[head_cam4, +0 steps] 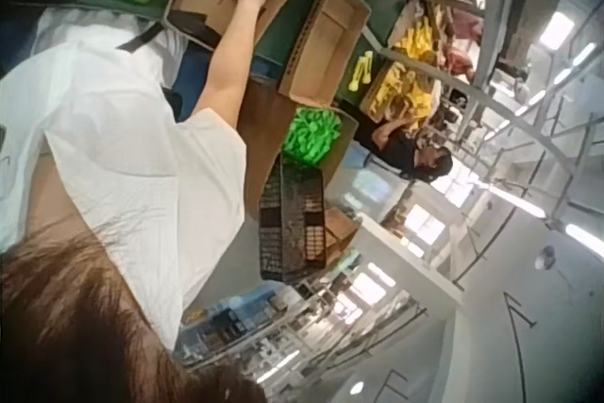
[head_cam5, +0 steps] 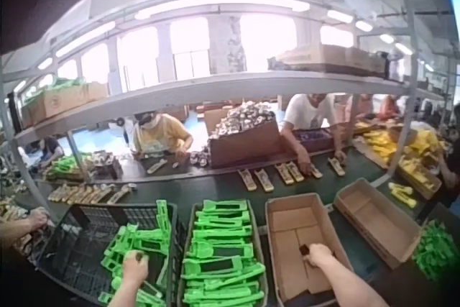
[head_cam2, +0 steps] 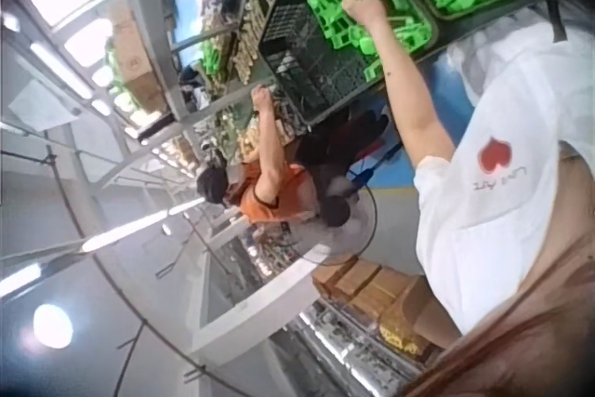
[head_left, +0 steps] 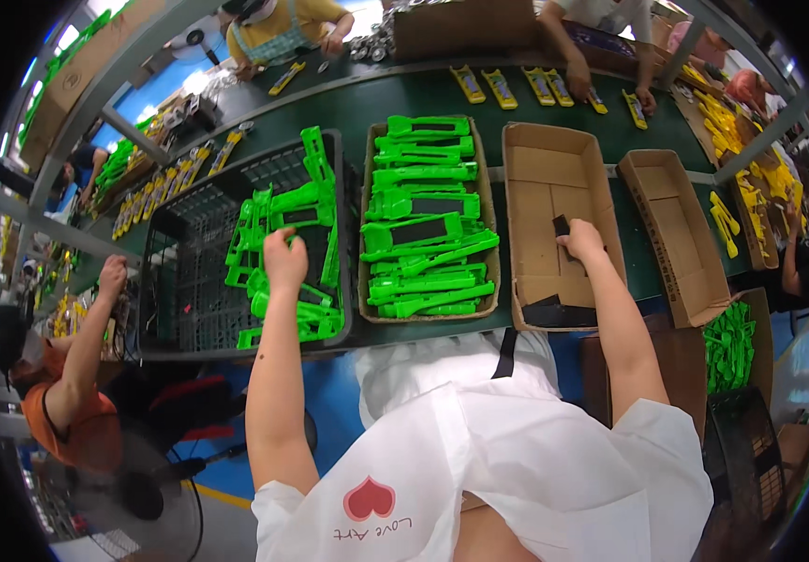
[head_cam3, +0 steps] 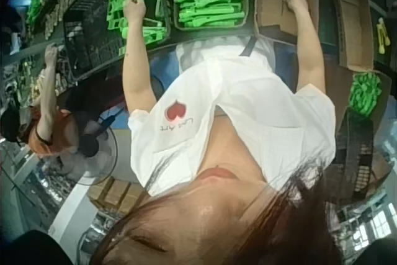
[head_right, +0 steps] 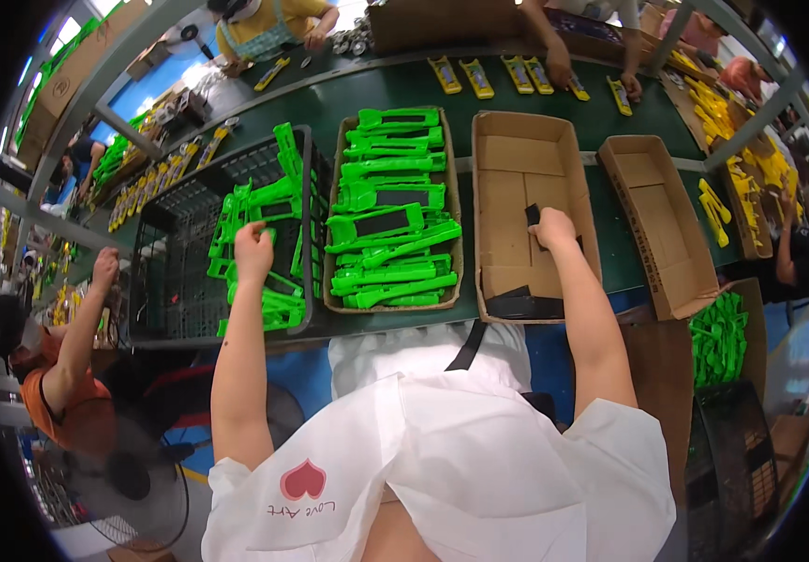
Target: The person assembles flashlight bodies by taking plastic casings from a crate, inserting black panels into each casing by hand, and stacking the assembled casings into a box.
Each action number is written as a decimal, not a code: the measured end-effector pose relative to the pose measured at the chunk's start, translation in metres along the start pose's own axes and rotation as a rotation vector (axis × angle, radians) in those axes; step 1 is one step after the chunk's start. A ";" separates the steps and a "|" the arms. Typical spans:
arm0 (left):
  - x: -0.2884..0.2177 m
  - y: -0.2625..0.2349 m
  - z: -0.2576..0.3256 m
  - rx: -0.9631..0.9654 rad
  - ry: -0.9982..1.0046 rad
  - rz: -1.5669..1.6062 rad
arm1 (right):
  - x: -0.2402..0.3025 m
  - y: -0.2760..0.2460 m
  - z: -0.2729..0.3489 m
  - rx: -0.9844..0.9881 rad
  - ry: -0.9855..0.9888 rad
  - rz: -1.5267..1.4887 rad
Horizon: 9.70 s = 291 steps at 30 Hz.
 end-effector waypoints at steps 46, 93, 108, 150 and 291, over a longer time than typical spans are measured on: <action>0.069 -0.034 -0.011 0.208 -0.042 -0.306 | -0.003 -0.001 0.041 -0.423 -0.281 -0.542; -0.061 -0.013 0.053 0.497 -0.464 1.097 | 0.128 -0.022 0.148 0.454 -0.447 -1.091; -0.190 0.055 0.122 0.779 -0.452 1.494 | 0.139 -0.019 0.164 0.310 -0.505 -1.220; -0.183 0.065 0.120 0.532 -0.564 1.649 | 0.153 -0.009 0.170 0.028 -0.569 -1.187; -0.044 -0.060 0.003 -0.333 -0.055 0.239 | 0.109 -0.011 0.117 0.359 -0.481 -1.508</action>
Point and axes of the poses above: each hand's wrist, its own z-axis away from the middle knuckle, its own y-axis out of the palm, x = y × z, the point moved 7 cm from there along -z, towards the middle knuckle, and after that the axes turned 6 degrees about x, right-handed, at the moved point
